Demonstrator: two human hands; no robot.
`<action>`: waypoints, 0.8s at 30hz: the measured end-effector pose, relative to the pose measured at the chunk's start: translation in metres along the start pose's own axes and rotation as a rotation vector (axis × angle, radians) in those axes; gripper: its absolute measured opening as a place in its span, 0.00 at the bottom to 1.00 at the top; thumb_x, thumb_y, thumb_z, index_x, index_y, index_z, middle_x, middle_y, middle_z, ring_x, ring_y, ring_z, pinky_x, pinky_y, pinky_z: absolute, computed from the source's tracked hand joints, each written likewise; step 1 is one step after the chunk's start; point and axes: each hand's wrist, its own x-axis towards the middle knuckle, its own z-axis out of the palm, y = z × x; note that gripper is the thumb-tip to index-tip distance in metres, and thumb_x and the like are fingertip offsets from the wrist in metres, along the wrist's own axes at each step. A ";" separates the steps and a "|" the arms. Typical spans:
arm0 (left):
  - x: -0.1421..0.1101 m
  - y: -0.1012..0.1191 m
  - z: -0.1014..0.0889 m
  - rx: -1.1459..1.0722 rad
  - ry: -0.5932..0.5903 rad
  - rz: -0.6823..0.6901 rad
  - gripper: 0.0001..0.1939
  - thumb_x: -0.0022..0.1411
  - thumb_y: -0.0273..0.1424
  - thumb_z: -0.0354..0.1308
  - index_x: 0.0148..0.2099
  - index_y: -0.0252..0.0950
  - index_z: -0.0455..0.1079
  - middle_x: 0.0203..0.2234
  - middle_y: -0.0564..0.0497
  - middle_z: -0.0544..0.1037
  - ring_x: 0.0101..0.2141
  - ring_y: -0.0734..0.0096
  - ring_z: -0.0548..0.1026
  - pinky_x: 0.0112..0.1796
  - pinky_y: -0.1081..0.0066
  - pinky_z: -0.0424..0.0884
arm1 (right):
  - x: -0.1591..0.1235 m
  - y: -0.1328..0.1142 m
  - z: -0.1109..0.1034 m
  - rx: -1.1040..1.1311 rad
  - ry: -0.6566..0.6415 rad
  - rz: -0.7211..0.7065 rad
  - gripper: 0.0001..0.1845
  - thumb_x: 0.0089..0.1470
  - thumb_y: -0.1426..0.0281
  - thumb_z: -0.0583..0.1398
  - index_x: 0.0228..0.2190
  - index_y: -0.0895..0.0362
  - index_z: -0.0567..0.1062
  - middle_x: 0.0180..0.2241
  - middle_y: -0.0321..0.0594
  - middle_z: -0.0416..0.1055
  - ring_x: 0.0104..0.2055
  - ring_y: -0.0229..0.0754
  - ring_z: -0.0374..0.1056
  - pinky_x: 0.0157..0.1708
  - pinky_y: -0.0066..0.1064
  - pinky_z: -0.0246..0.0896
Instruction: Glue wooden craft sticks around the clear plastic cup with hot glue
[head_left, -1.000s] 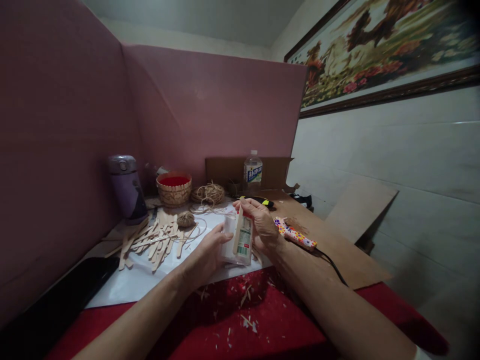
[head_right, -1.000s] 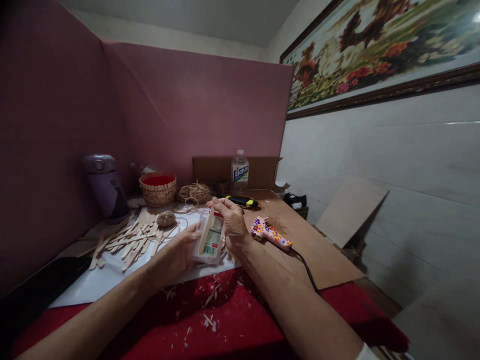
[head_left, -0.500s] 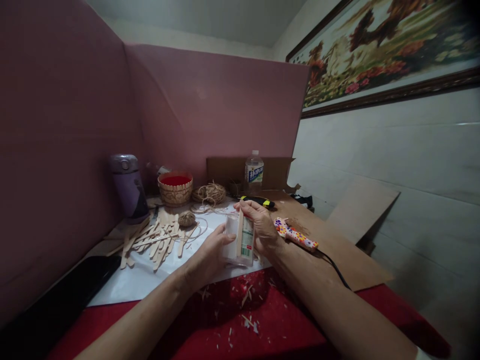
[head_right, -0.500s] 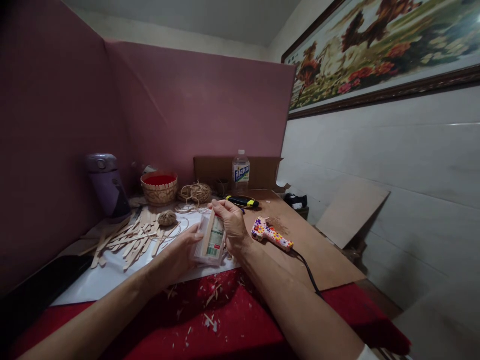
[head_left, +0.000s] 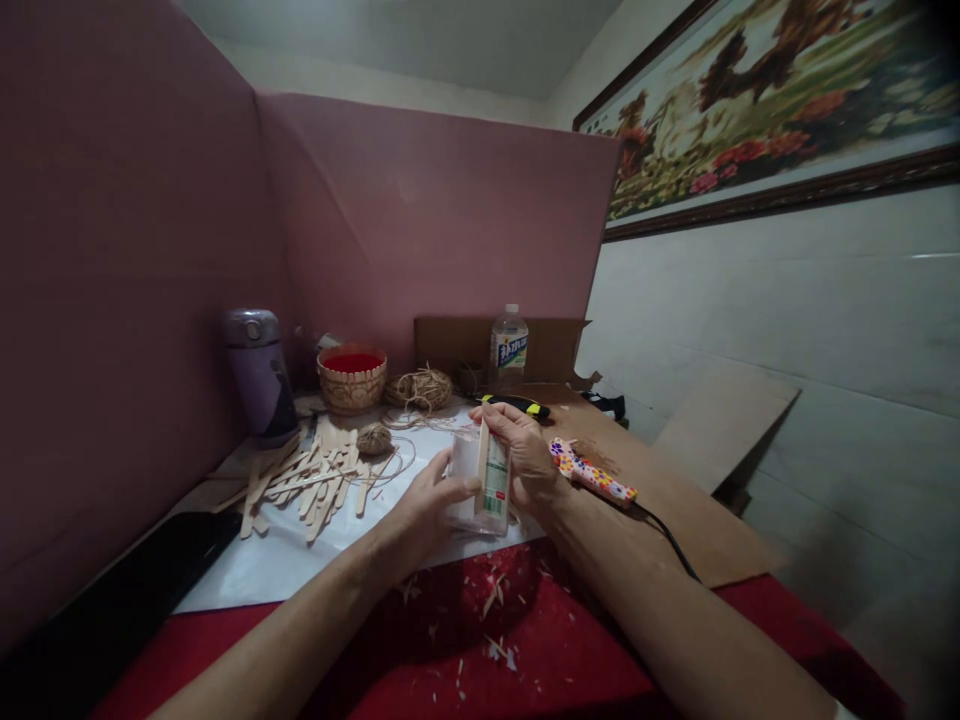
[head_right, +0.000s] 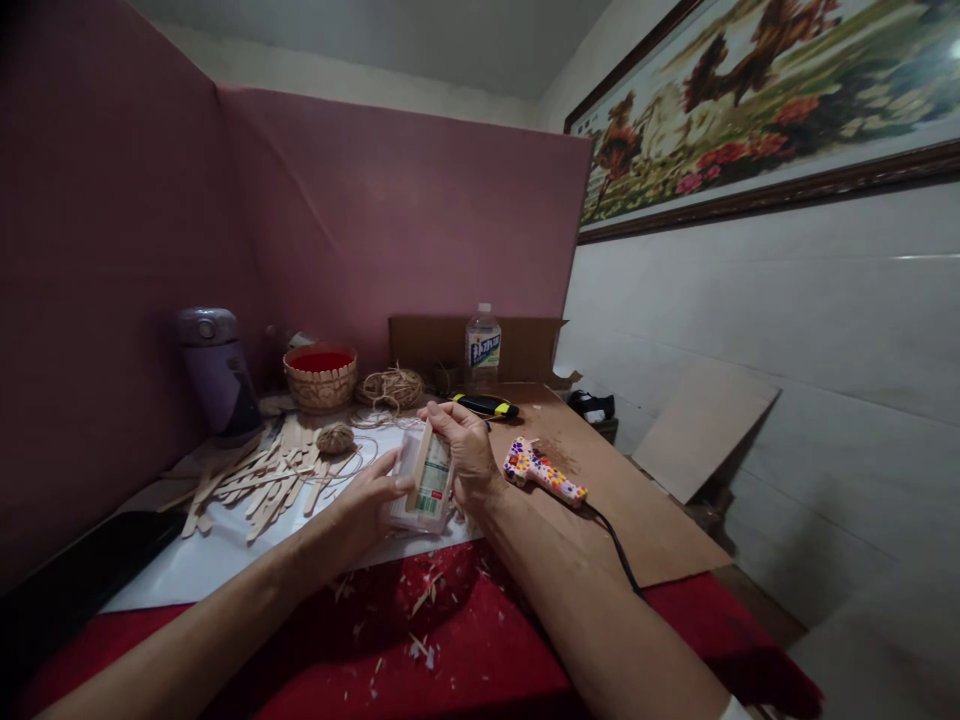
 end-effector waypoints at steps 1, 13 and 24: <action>0.000 0.000 0.000 -0.001 -0.004 0.000 0.28 0.55 0.29 0.60 0.58 0.37 0.59 0.44 0.40 0.75 0.38 0.53 0.77 0.36 0.57 0.72 | 0.000 0.000 0.000 0.001 0.002 0.001 0.16 0.33 0.61 0.72 0.21 0.59 0.76 0.18 0.30 0.67 0.20 0.31 0.57 0.22 0.25 0.51; -0.003 0.007 0.009 -0.051 0.003 -0.014 0.24 0.55 0.31 0.57 0.54 0.35 0.60 0.44 0.39 0.73 0.39 0.56 0.75 0.35 0.61 0.72 | 0.000 0.001 -0.001 -0.021 0.002 -0.013 0.16 0.33 0.62 0.72 0.21 0.58 0.76 0.20 0.31 0.68 0.22 0.32 0.57 0.23 0.25 0.51; -0.004 0.010 0.013 -0.069 0.017 -0.033 0.25 0.55 0.32 0.58 0.55 0.35 0.61 0.43 0.41 0.75 0.39 0.56 0.76 0.38 0.61 0.72 | -0.001 0.002 -0.001 -0.035 0.028 -0.004 0.16 0.33 0.61 0.72 0.21 0.58 0.75 0.19 0.31 0.67 0.21 0.32 0.57 0.23 0.25 0.51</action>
